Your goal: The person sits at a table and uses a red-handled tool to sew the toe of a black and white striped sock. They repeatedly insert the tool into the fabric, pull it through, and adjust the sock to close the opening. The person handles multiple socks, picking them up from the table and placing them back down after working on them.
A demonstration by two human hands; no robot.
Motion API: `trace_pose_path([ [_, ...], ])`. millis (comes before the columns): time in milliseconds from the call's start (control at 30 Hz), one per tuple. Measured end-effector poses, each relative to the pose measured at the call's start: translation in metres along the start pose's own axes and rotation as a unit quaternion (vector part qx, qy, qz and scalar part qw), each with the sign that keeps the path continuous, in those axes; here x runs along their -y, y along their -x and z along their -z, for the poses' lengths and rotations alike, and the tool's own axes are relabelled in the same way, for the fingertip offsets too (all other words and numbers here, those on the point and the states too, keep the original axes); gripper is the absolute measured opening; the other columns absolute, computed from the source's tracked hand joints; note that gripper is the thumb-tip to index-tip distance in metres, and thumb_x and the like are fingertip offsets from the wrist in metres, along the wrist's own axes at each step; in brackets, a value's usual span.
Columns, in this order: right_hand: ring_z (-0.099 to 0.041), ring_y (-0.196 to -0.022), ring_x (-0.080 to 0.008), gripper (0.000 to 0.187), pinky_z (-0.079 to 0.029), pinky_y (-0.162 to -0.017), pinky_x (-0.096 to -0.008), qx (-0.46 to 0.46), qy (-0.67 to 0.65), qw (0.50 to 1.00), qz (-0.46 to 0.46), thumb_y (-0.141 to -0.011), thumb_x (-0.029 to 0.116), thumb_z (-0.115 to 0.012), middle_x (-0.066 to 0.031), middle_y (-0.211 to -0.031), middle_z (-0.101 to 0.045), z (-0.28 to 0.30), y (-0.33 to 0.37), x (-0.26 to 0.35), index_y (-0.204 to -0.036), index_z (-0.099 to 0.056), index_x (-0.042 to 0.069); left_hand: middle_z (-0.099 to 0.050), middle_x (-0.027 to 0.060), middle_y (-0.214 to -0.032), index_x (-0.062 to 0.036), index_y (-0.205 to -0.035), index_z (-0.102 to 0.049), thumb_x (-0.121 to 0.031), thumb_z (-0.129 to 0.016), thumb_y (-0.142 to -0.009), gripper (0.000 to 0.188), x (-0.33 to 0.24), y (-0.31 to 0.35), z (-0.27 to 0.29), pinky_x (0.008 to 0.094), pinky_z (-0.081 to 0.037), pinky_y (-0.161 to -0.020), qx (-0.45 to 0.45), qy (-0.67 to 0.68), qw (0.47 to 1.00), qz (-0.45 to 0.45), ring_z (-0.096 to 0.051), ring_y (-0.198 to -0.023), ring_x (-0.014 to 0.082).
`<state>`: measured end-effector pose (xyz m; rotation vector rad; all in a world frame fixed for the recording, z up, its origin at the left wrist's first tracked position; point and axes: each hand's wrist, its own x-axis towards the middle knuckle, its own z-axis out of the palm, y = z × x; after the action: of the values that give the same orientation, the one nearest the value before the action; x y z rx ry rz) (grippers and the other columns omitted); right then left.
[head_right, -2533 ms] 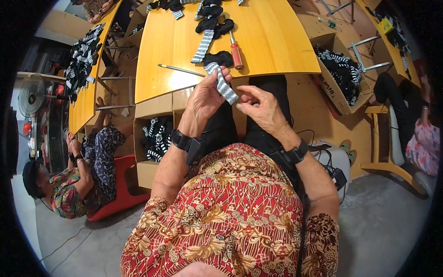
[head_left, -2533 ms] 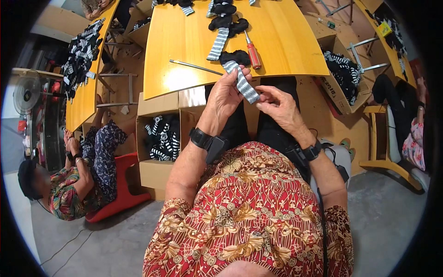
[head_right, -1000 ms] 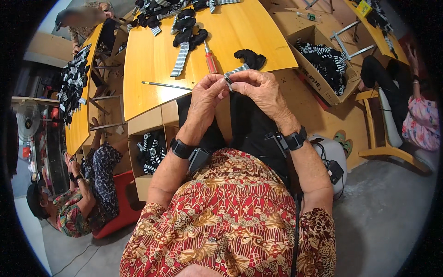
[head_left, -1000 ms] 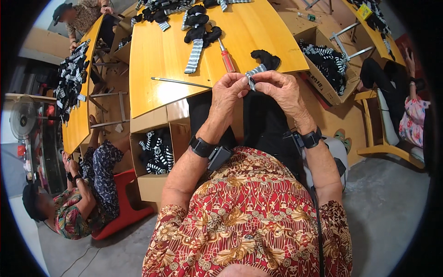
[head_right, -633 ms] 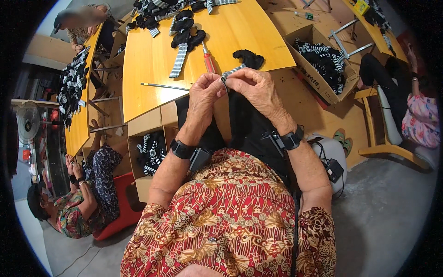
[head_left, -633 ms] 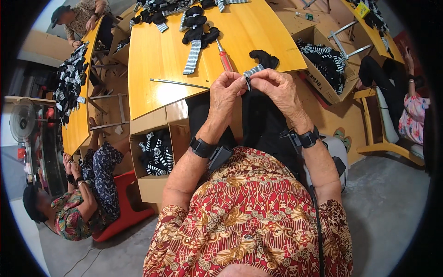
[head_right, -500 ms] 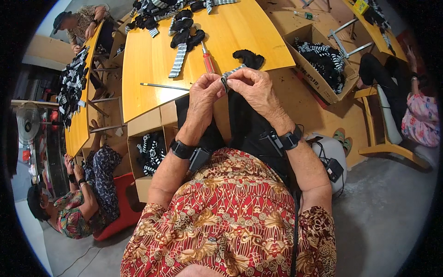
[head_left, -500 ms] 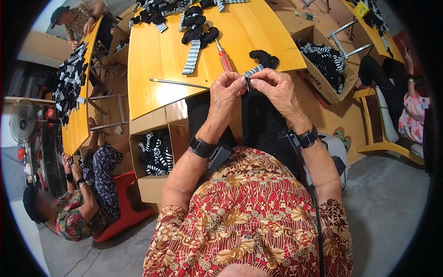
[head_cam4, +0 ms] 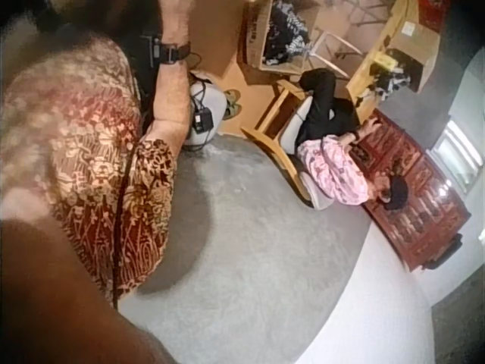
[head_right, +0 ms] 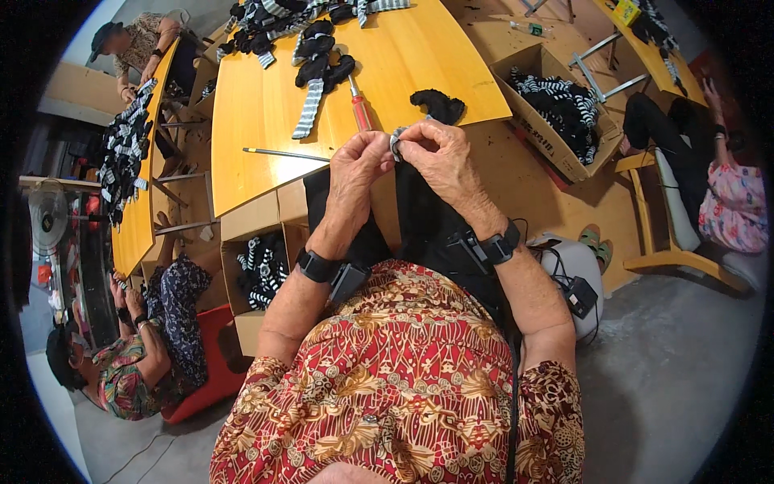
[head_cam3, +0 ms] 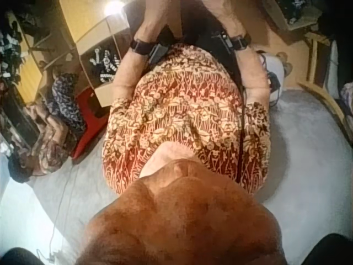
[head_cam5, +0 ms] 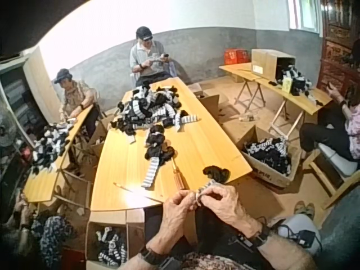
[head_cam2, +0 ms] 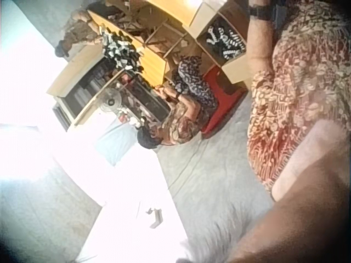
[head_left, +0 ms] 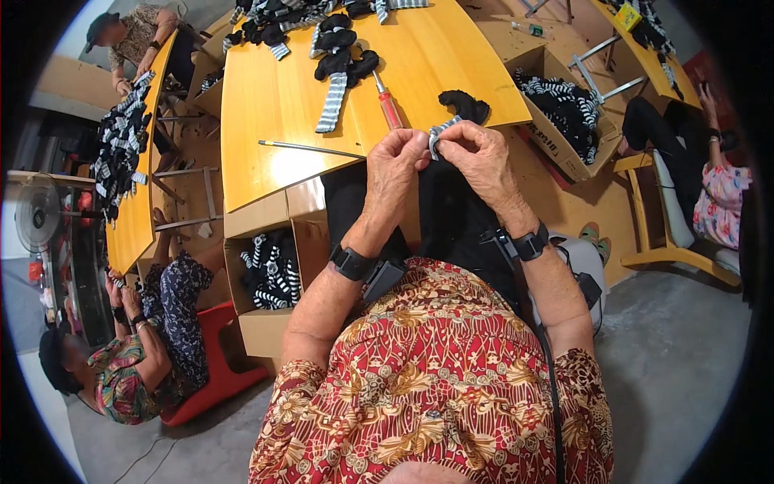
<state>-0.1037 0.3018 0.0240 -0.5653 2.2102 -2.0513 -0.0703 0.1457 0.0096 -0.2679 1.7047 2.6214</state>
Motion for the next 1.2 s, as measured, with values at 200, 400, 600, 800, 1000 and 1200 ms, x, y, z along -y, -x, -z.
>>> trace_pose_path([
  [200,-0.058,-0.073,-0.0072,0.007,-0.050,-0.067,-0.0240,-0.014,0.001,1.000,0.006,-0.085,0.005,-0.064,-0.0016,-0.079,-0.063,-0.005,0.000,0.001,-0.085,-0.064,-0.002,-0.067,0.0032,-0.090,0.0013,-0.099,-0.065,-0.018,-0.065,-0.093,0.020,-0.008,0.008,-0.005,0.0227,-0.053,-0.072,-0.001,-0.134,0.990,-0.048,-0.065,-0.080,0.0102],
  [400,-0.057,-0.074,-0.0058,0.007,-0.050,-0.069,-0.0226,-0.008,-0.077,0.996,-0.037,-0.085,0.006,-0.064,-0.0002,-0.083,-0.063,-0.005,0.002,-0.004,-0.087,-0.064,-0.001,-0.066,0.0051,-0.081,0.0038,-0.091,-0.063,-0.013,-0.059,-0.095,0.018,-0.008,0.003,-0.008,0.0235,-0.053,-0.067,-0.046,-0.355,0.926,-0.120,-0.065,-0.074,0.0110],
  [600,-0.057,-0.077,-0.0043,0.009,-0.048,-0.072,-0.0202,0.012,-0.201,0.977,-0.063,-0.087,0.009,-0.066,0.0006,-0.084,-0.063,0.006,0.010,-0.011,-0.089,-0.063,0.001,-0.065,0.0044,-0.079,0.0046,-0.088,-0.061,-0.010,-0.058,-0.094,0.016,-0.010,0.004,-0.012,0.0240,-0.053,-0.064,-0.021,-0.262,0.961,-0.088,-0.063,-0.070,0.0106],
  [800,-0.054,-0.068,-0.0045,0.012,-0.046,-0.063,-0.0207,0.027,-0.068,0.996,-0.041,-0.086,0.012,-0.069,0.0019,-0.077,-0.060,0.010,0.009,0.007,-0.085,-0.061,0.002,-0.065,0.0038,-0.078,0.0052,-0.091,-0.063,-0.011,-0.060,-0.094,0.017,-0.005,0.008,-0.014,0.0227,-0.051,-0.064,0.012,-0.314,0.940,-0.134,-0.062,-0.069,0.0091],
  [1000,-0.049,-0.062,-0.0035,0.004,-0.043,-0.056,-0.0229,-0.010,0.112,0.994,-0.010,-0.082,0.003,-0.064,0.0021,-0.068,-0.056,0.018,0.010,-0.003,-0.083,-0.060,0.001,-0.062,-0.0002,-0.080,0.0016,-0.094,-0.064,-0.014,-0.062,-0.093,0.015,0.002,0.006,-0.013,0.0207,-0.047,-0.068,0.037,-0.221,0.969,-0.104,-0.058,-0.074,0.0065],
  [1200,-0.048,-0.061,-0.0047,0.003,-0.043,-0.055,-0.0264,-0.055,0.049,0.996,-0.044,-0.080,0.001,-0.061,-0.0011,-0.065,-0.056,0.010,0.011,0.010,-0.082,-0.061,-0.001,-0.058,-0.0048,-0.082,-0.0057,-0.096,-0.063,-0.016,-0.064,-0.093,0.011,0.006,0.006,-0.016,0.0191,-0.040,-0.068,0.103,0.050,0.992,0.060,-0.050,-0.074,0.0042],
])
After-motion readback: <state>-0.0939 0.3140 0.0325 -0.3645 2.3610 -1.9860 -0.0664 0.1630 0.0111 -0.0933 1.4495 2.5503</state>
